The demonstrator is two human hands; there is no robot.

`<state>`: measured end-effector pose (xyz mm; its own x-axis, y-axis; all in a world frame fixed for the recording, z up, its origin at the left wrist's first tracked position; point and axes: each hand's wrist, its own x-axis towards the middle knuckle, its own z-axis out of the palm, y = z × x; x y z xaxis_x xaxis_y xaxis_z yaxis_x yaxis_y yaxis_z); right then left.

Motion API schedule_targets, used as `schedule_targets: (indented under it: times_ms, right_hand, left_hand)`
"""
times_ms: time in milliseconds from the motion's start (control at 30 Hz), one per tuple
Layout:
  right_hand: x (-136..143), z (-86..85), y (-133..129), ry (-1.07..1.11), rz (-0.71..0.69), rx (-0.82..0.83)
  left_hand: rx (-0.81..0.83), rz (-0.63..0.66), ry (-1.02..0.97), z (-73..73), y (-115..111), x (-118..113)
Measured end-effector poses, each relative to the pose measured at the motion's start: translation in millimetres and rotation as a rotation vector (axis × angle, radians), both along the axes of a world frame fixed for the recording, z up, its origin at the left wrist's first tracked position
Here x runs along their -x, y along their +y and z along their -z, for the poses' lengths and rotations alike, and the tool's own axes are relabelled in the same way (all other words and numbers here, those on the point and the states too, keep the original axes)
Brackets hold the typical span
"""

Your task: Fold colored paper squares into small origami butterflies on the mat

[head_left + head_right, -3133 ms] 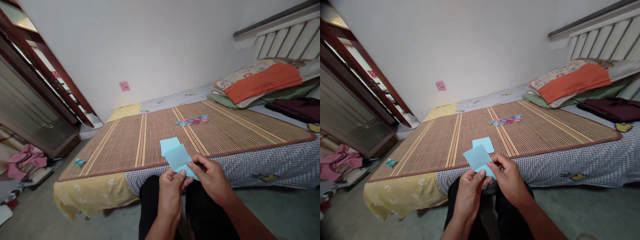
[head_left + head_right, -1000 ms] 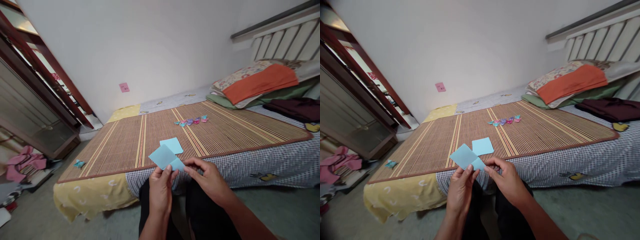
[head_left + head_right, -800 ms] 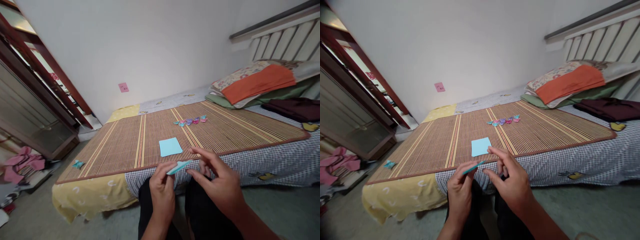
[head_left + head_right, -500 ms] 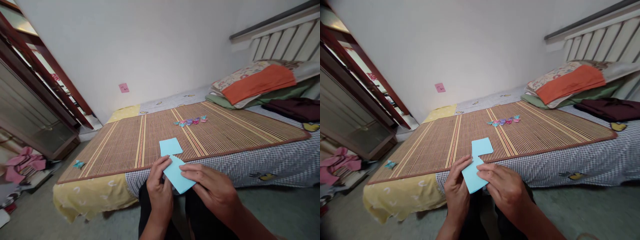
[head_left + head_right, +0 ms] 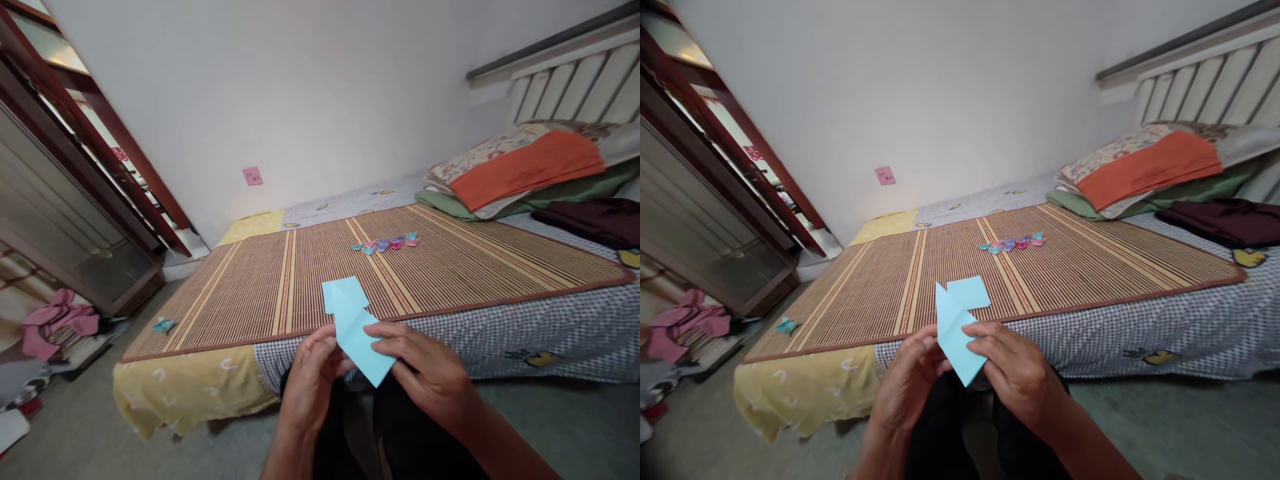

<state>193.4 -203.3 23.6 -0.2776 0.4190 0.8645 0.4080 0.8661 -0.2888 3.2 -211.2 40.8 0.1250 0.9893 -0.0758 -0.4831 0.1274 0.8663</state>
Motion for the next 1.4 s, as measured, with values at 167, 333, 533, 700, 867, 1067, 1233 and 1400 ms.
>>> schedule_targets:
  times_ms: [167, 333, 533, 700, 867, 1067, 1233, 1400]
  right_hand:
    - [-1.8, 2.1, 2.5, -0.055, -0.077, 0.042]
    - [-1.5, -3.0, 0.4, -0.183, -0.029, 0.037]
    - [1.9, -8.6, 0.5, -0.156, -0.033, 0.076]
    - [4.2, -8.5, 1.5, -0.004, 0.036, 0.167]
    - [4.3, -4.8, -0.3, 0.096, 0.076, 0.251]
    - [6.7, -3.6, -1.0, 0.165, 0.081, 0.294]
    - [8.1, -7.4, -2.5, 0.208, 0.071, 0.408]
    - [8.8, -11.2, -3.9, 0.237, 0.04, 0.496]
  left_hand:
    - [-0.016, 0.021, 0.092, 1.6, 4.7, -0.5]
    - [0.002, -0.057, 0.068, 5.5, 5.8, -5.7]
    - [-0.085, -0.055, 0.143, 8.2, 6.2, -9.9]
    - [-0.16, -0.054, 0.303, 5.7, 2.4, -11.3]
    - [-0.18, -0.012, 0.35, 2.2, -0.9, -12.9]
    - [-0.173, -0.003, 0.33, 1.7, -2.1, -13.3]
    - [-0.138, 0.026, 0.293, -0.1, -2.6, -14.0]
    - [-0.127, 0.035, 0.297, 3.4, -3.2, -16.1]
